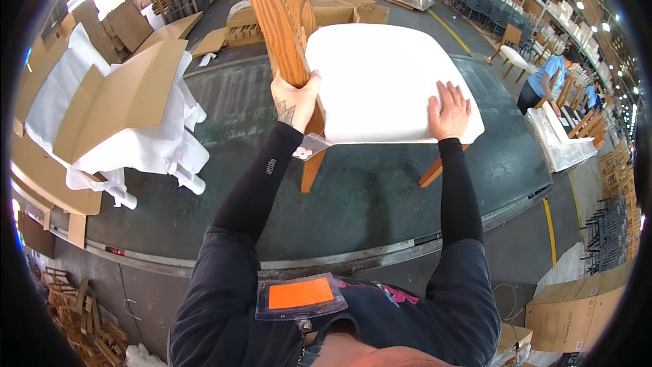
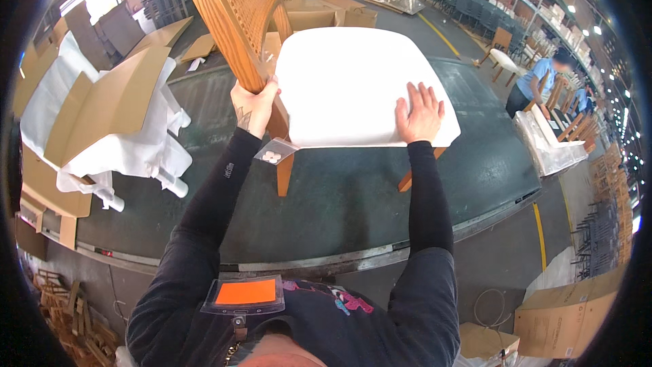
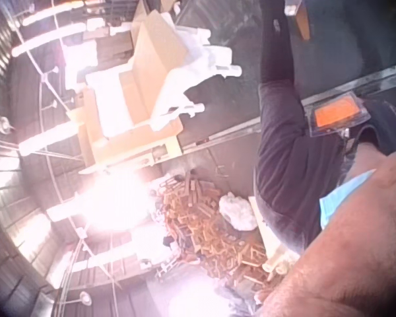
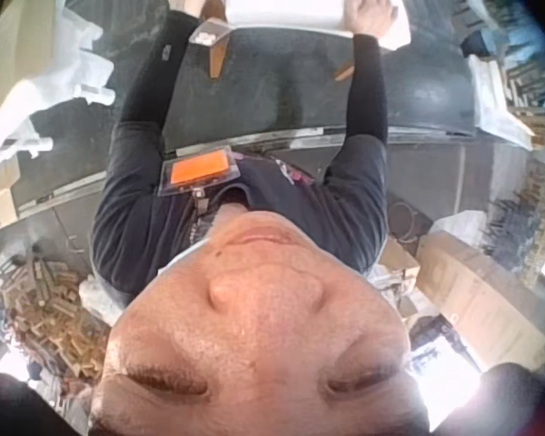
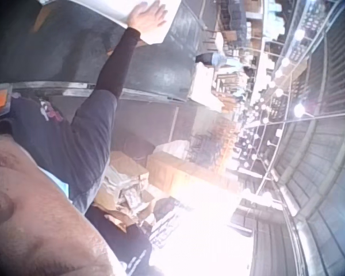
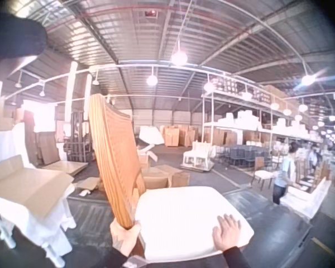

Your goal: The person wraps wooden chairs with white protective foam and paper on a conveyor belt. They place foam sleeves on the chair legs, cover the chair with foam sheets, and add cardboard pieces for extra protection.

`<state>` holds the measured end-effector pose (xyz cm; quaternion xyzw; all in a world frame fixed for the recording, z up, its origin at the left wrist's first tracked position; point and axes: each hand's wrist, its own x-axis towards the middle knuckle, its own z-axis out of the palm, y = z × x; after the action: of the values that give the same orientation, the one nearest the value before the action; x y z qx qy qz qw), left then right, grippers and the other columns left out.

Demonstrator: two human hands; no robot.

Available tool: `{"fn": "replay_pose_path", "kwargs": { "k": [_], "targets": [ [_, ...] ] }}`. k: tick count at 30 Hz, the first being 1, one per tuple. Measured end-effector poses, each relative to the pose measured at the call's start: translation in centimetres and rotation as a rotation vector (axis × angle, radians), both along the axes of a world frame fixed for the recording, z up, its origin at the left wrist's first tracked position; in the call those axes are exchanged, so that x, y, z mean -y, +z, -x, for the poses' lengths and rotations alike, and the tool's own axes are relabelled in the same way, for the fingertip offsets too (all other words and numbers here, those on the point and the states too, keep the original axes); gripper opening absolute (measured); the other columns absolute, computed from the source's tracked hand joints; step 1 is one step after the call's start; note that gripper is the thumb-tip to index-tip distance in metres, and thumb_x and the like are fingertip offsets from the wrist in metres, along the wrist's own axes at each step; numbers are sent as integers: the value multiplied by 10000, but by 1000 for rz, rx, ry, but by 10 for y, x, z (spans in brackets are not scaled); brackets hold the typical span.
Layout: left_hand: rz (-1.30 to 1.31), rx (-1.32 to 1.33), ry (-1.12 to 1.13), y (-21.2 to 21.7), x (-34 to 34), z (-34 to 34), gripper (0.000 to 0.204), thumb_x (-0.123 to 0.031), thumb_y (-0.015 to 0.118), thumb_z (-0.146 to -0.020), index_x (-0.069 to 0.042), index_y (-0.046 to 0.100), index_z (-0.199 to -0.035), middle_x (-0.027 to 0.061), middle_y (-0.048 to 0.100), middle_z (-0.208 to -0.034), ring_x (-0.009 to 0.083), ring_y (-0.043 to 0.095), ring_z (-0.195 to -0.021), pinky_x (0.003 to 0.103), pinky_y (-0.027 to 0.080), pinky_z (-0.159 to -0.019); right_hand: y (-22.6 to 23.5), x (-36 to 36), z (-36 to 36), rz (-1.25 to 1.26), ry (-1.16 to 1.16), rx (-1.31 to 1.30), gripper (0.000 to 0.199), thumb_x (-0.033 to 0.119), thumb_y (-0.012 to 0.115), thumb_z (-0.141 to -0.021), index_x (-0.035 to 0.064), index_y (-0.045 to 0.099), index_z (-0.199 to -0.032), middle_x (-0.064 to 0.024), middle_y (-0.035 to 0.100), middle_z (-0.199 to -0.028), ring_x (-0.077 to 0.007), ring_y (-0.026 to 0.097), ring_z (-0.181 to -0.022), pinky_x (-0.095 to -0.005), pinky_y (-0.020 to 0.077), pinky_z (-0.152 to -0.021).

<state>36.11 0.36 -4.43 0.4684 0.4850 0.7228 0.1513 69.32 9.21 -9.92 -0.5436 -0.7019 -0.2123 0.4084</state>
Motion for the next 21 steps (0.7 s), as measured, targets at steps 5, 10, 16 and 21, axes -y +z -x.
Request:
{"fn": "replay_pose_path", "kwargs": {
  "k": [5, 10, 16, 21],
  "targets": [
    [-33, -46, 9, 2, 20, -25, 427, -140, 792, -793, 41, 570, -1110, 136, 704, -943, 203, 690, -834, 330, 541, -766, 7, -8, -18, 40, 41, 3, 473, 395, 576, -908, 161, 630, -1316, -118, 577, -1400, -336, 459, -1367, -557, 253, -1156],
    [-58, -150, -305, -21, 19, 16, 587, -372, 781, -852, 34, 547, -1205, 176, 683, -1079, 200, 680, -931, 339, 538, -825, 45, -17, 8, 205, 136, -33, 431, 335, 635, -910, 41, 655, -1225, -209, 657, -1207, -392, 590, -1159, -461, 430, -1017],
    [124, 49, -452, -61, -15, 121, 544, -496, 491, -1026, 25, 651, -1032, 103, 701, -860, 147, 680, -837, 310, 541, -705, 68, -41, 131, 206, 395, 33, 427, 306, 614, -927, 24, 623, -1248, -220, 649, -1210, -407, 593, -1147, -464, 451, -999],
    [475, -607, -33, -110, -137, 206, 335, -310, 568, -952, 1, 630, -1059, 132, 715, -912, 267, 701, -880, 373, 550, -777, 39, -51, 147, 286, 179, 430, 430, 264, 613, -896, 5, 611, -1239, -214, 638, -1226, -416, 592, -1133, -473, 468, -979]
  ]
}}
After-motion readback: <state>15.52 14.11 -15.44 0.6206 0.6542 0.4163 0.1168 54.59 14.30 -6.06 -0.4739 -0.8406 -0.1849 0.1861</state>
